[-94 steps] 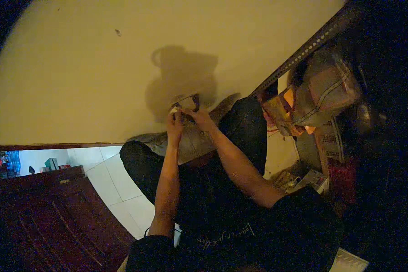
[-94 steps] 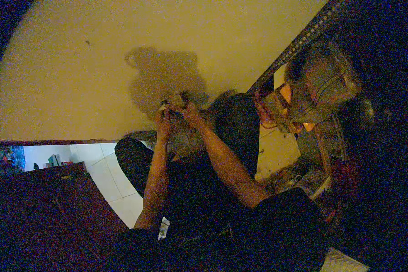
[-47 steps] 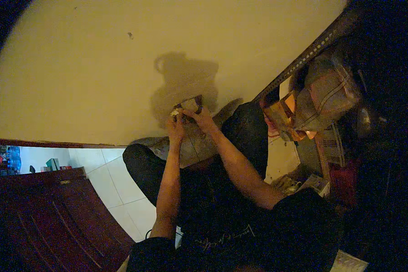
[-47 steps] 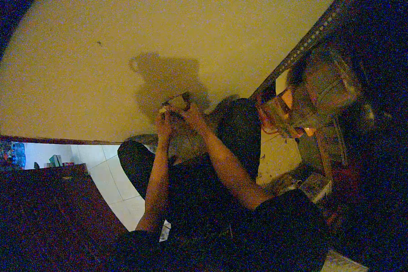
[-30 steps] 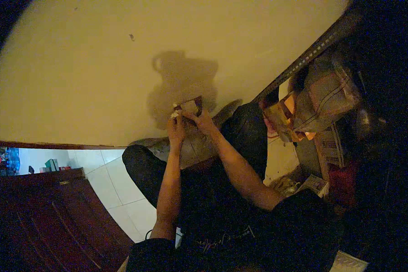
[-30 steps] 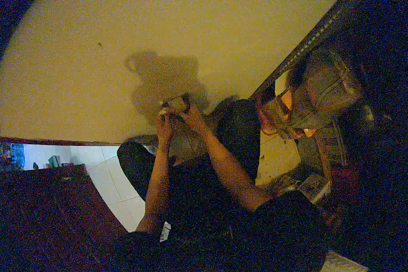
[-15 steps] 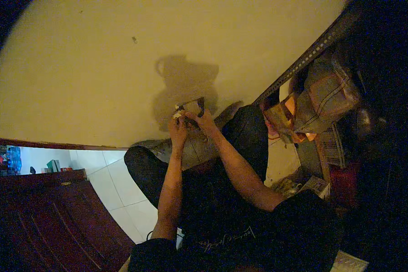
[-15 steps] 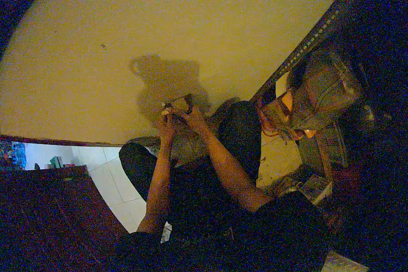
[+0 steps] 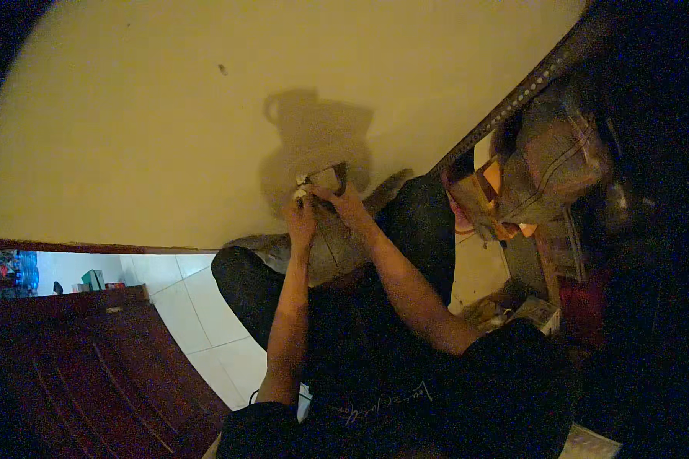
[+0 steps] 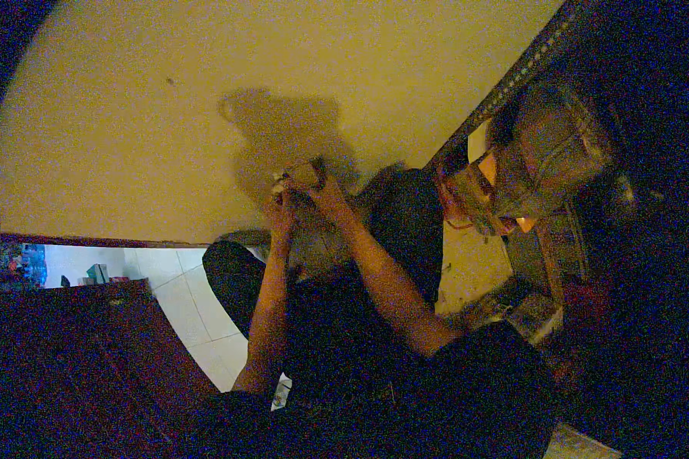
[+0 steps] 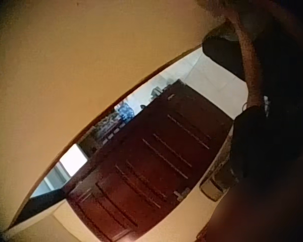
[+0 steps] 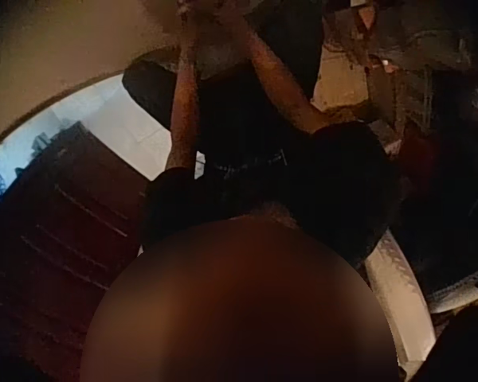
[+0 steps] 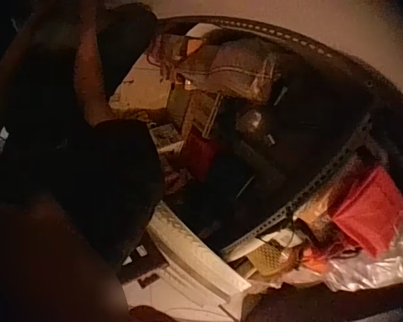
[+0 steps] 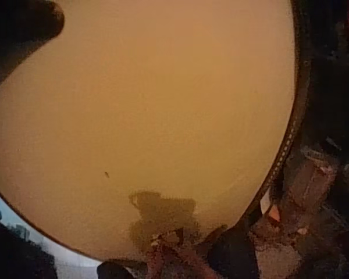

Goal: Repairing a small section of a wall using a putty knife and filler.

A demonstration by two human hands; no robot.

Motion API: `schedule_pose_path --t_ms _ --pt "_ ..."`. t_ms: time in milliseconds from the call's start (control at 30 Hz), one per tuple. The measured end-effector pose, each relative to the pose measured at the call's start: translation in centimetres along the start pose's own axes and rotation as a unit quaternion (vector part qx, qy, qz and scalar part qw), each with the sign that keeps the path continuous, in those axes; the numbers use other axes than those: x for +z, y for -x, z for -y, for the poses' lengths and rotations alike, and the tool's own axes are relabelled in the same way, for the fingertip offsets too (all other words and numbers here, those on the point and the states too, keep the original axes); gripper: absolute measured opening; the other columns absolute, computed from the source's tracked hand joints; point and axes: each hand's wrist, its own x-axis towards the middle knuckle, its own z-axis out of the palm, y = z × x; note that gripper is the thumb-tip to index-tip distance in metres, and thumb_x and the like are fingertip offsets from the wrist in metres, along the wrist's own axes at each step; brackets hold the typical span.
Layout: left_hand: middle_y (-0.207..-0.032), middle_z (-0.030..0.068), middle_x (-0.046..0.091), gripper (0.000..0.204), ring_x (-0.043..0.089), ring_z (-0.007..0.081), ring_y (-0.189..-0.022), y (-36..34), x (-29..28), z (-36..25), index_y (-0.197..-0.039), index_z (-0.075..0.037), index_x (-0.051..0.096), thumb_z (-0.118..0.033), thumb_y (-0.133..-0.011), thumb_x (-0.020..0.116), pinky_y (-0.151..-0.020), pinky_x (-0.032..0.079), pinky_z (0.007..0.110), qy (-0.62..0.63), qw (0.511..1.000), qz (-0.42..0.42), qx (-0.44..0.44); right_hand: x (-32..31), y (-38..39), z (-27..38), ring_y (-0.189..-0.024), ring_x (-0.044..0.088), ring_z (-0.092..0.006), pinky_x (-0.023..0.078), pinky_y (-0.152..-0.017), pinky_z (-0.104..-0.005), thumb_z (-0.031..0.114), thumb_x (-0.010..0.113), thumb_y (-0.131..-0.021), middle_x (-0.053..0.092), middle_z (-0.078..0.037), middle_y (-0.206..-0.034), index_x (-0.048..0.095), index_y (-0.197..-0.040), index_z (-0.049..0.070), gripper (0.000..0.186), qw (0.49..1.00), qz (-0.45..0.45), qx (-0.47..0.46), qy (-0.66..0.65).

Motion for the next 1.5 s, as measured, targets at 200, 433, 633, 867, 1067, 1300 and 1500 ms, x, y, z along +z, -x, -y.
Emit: schedule_pose_path --t_ms 200,433,633,867,1067,1300,1500 --pt "-0.085 0.0157 0.064 0.026 0.059 0.0315 -0.079 -0.9 0.7 -2.3 -0.098 -0.001 0.062 -0.024 -0.093 0.054 -0.068 0.044 0.042 0.09 0.994 -0.057 0.021 -1.1 -0.8 4.0 -0.096 0.061 -0.029 0.048 -0.085 -0.0376 0.04 0.073 -0.076 0.064 -0.017 -0.105 0.059 -0.106 -0.002 0.054 0.999 0.013 -0.022 -0.033" --pt "-0.083 0.0135 0.058 0.026 0.056 0.0265 -0.083 -0.1 0.2 -1.9 -0.096 0.004 0.059 -0.021 -0.093 0.052 -0.073 0.044 0.037 0.003 0.994 0.03 -0.104 -1.1 0.0 2.1 -0.098 0.061 -0.0285 0.048 -0.086 -0.0384 0.038 0.074 -0.075 0.064 -0.017 -0.106 0.058 -0.108 -0.003 0.055 0.999 -0.003 -0.035 0.033" --pt "-0.07 0.0076 0.057 0.027 0.055 0.0208 -0.07 0.3 1.0 -2.2 -0.09 0.002 0.061 -0.023 -0.093 0.052 -0.065 0.043 0.034 0.068 0.996 -0.039 -0.033 -1.2 -1.7 -3.8 -0.099 0.061 -0.032 0.048 -0.087 -0.0403 0.043 0.074 -0.073 0.063 -0.019 -0.107 0.057 -0.111 -0.005 0.064 0.999 0.045 0.02 -0.003" --pt "-0.062 0.002 0.049 0.034 0.038 0.0125 -0.058 0.2 -0.3 -2.5 -0.081 0.001 0.06 -0.03 -0.094 0.053 -0.051 0.029 0.031 0.116 0.986 -0.033 -0.118 0.3 -0.6 -0.8 -0.098 0.061 -0.032 0.049 -0.085 -0.0405 0.045 0.075 -0.071 0.064 -0.019 -0.105 0.058 -0.11 -0.004 0.065 1.0 -0.001 0.003 0.026" --pt "-0.059 0.0028 0.047 0.038 0.038 0.0158 -0.055 0.4 0.4 -1.1 -0.075 0.002 0.056 -0.031 -0.094 0.053 -0.052 0.031 0.033 -0.008 0.996 -0.075 0.053 0.1 -0.7 -1.4 -0.09 0.061 -0.0211 0.049 -0.078 -0.0346 0.038 0.076 -0.075 0.065 -0.011 -0.1 0.059 -0.104 -0.003 0.053 0.996 -0.039 0.002 0.079" --pt "-0.068 0.0081 0.056 0.032 0.05 0.0223 -0.062 0.3 -0.6 0.5 -0.092 0.002 0.061 -0.029 -0.092 0.055 -0.055 0.036 0.038 0.029 0.994 -0.007 -0.105 0.5 -0.9 0.8 -0.092 0.062 -0.027 0.049 -0.08 -0.0373 0.043 0.076 -0.071 0.065 -0.015 -0.101 0.06 -0.104 -0.003 0.059 0.999 0.012 0.023 0.045" --pt "-0.092 0.0127 0.06 0.023 0.053 0.0225 -0.078 0.2 0.0 -0.9 -0.107 -0.001 0.06 -0.017 -0.094 0.053 -0.069 0.044 0.035 0.097 0.993 0.009 -0.065 -0.2 -1.0 -0.6 -0.091 0.063 -0.0266 0.049 -0.08 -0.0374 0.042 0.077 -0.071 0.065 -0.016 -0.099 0.06 -0.103 -0.004 0.059 0.994 -0.081 -0.05 0.05"
